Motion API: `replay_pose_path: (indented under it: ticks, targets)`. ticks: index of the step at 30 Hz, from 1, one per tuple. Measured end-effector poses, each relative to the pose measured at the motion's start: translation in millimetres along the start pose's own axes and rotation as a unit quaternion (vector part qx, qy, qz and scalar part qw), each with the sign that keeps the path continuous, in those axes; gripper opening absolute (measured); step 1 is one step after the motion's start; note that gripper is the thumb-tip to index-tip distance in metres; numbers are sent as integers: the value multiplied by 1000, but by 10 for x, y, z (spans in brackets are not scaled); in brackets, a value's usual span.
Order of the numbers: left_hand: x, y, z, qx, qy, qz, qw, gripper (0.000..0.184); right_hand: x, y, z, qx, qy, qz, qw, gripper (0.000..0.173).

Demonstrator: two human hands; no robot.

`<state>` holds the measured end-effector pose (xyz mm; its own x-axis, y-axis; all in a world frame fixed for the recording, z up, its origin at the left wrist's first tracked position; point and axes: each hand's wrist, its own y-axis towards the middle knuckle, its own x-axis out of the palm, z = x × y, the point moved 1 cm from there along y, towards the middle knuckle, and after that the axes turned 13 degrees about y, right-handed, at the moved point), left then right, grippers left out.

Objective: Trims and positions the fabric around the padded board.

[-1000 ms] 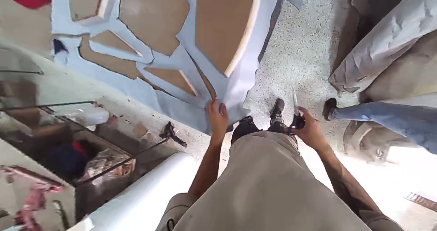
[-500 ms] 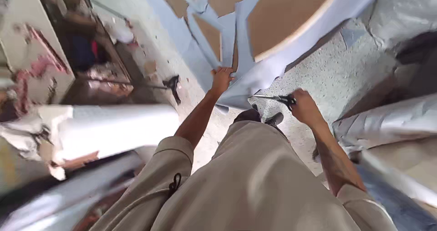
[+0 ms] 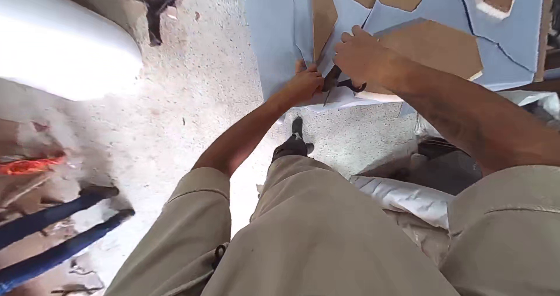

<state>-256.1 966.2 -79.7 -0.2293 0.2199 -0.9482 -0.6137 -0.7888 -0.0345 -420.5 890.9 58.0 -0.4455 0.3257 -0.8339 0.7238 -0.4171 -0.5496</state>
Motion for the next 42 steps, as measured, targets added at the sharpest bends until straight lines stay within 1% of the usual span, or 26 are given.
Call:
replay_pose_path:
  ticks: [2,3,5,6,9,10,11,12,13,16,18,19,20,22,25,27,29,32,35,37,40,42]
  targets:
    - [43,-24,-13,1,-8,30,1000,7,-153,139,-99,-11,2,-18,1000,23]
    - [53,-35,-14,1,-12,46,999,6,-245,171,-154,-8,2,-31,999,13]
    - [82,-73,-8,3,-24,75,997,8,-374,218,-241,-2,-3,-62,998,6]
    - [98,-92,-12,3,-28,91,995,9,-416,241,-266,-2,-13,-76,997,7]
    - [148,-146,-1,-10,-35,130,991,9,-441,306,-303,-1,-52,-118,992,27]
    - [151,-157,15,-12,-36,138,990,9,-428,318,-320,5,-57,-125,991,28]
    - [152,-157,33,-13,-33,146,989,10,-428,314,-338,8,-53,-124,991,21]
    - [147,-154,57,-15,-29,148,988,9,-437,297,-357,9,-44,-119,992,10]
    - [131,-147,75,-15,-24,148,989,8,-448,275,-355,2,-36,-111,993,4]
    - [106,-172,101,-28,-26,155,987,9,-385,225,-234,-61,-51,-76,994,4]
    - [127,-201,102,-47,-24,173,984,14,-301,246,-163,-89,-90,-75,989,29]
    - [132,-224,126,-55,-23,179,982,17,-237,253,-165,-101,-101,-68,987,35]
    - [127,-241,162,-64,-20,185,980,20,-201,243,-191,-107,-103,-61,987,33]
    - [118,-247,223,-84,-16,198,976,21,-215,182,-285,-91,-102,-63,989,19]
    - [170,-271,295,-102,-1,204,974,17,-139,63,-480,-67,-73,-80,992,5]
    - [227,-307,301,-122,-1,213,969,17,-42,24,-597,-53,-68,-89,992,10]
    - [277,-389,307,-150,-7,225,963,21,177,30,-737,-39,-52,-91,994,15]
    - [382,-490,288,-169,-16,214,962,22,718,114,-1020,-18,-43,-34,998,19]
    - [519,-599,213,-168,-42,185,967,17,1218,211,-1276,29,16,10,999,28]
    - [537,-632,174,-162,-61,171,970,14,1327,174,-1370,70,39,9,997,32]
    - [483,-737,222,-144,-75,142,976,13,1377,148,-1490,110,39,7,993,30]
    - [528,-713,182,-141,-86,141,976,12,1421,148,-1495,110,78,9,991,25]
